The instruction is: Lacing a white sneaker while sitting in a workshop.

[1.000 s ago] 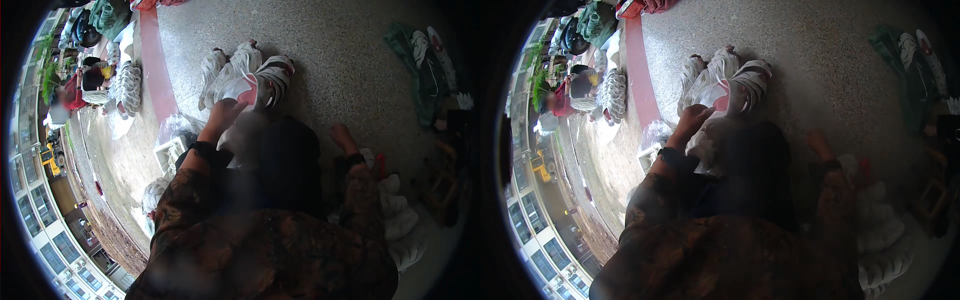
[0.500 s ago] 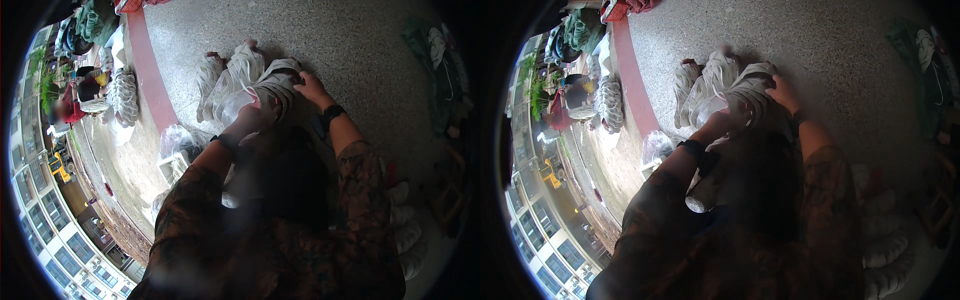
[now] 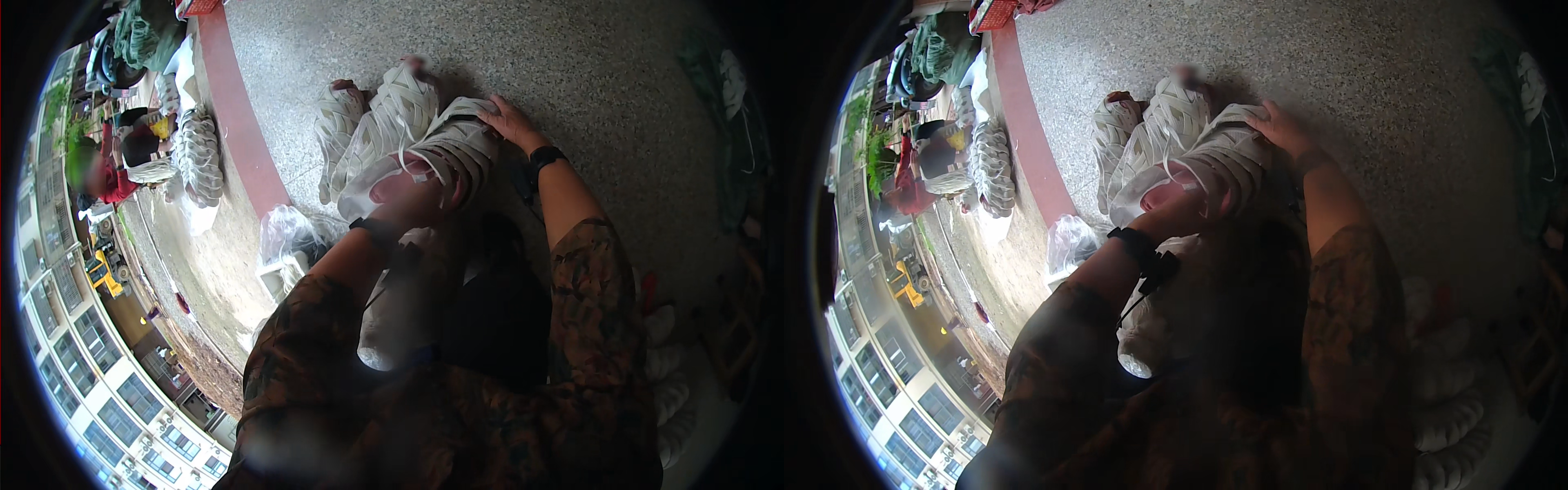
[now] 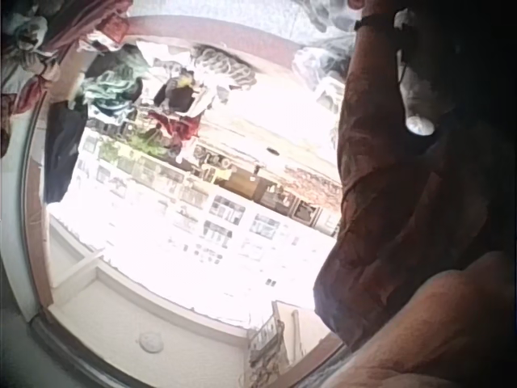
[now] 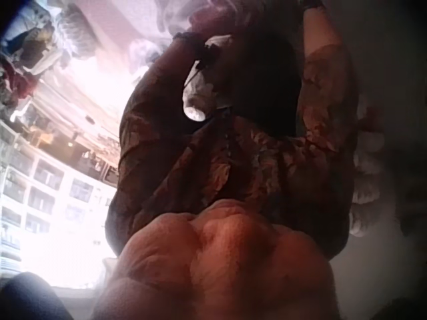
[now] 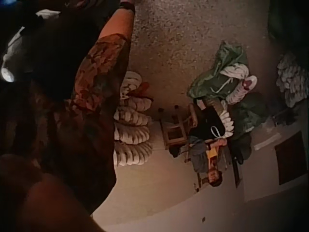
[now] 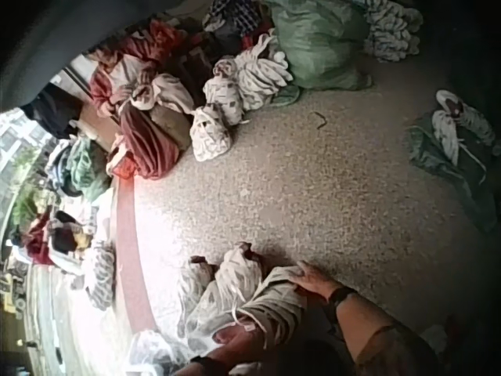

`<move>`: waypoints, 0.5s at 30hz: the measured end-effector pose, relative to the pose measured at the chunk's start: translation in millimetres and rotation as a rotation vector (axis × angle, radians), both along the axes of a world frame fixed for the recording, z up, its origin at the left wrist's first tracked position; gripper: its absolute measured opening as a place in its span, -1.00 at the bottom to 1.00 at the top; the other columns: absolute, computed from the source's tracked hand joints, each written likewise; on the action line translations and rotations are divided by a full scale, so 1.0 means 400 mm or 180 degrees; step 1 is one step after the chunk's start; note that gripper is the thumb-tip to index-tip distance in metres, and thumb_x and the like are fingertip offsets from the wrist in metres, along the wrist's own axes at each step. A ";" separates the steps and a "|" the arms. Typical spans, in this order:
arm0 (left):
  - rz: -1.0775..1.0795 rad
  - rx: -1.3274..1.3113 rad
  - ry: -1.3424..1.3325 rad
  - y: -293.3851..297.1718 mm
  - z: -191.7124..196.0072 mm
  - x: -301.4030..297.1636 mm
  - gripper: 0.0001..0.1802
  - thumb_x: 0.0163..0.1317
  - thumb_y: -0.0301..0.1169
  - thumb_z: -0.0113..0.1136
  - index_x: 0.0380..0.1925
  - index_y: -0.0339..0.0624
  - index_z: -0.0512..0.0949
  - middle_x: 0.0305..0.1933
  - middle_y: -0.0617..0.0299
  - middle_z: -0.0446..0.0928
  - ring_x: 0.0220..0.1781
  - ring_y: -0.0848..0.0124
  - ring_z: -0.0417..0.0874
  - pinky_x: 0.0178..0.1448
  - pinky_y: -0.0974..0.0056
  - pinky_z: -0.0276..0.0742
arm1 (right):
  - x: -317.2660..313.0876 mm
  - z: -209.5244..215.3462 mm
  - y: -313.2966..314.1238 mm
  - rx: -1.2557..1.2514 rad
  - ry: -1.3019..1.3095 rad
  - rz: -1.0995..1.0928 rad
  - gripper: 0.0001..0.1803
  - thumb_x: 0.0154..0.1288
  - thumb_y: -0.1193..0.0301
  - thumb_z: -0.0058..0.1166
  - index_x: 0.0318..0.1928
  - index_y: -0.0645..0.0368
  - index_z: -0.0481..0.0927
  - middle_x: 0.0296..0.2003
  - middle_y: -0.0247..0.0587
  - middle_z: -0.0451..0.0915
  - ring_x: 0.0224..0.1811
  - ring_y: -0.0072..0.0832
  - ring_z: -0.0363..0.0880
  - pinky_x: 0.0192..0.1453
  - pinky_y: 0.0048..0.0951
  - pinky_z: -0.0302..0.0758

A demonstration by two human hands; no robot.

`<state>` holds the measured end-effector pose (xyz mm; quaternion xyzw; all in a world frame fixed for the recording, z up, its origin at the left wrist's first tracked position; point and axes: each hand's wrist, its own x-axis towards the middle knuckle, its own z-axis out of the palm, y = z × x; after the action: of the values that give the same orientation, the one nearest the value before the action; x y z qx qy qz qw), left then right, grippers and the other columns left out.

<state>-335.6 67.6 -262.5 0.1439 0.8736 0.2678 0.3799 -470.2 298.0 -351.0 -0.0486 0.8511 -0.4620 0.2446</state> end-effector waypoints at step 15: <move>0.1935 0.2343 -0.0569 0.064 0.019 -0.047 -0.58 0.02 -0.44 0.22 -0.05 -0.33 0.54 -0.03 0.04 0.57 0.05 0.20 0.55 0.11 0.22 0.45 | 0.051 0.061 0.077 -0.0632 -0.1788 0.0050 -0.41 0.16 0.13 0.15 0.16 0.15 0.45 -0.07 -0.22 0.57 0.01 -0.46 0.47 0.06 -0.38 0.39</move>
<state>-354.4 93.2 -254.9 -0.0165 0.6873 0.6693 0.2818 -449.9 328.7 -326.6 0.0509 0.7003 -0.5365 0.4681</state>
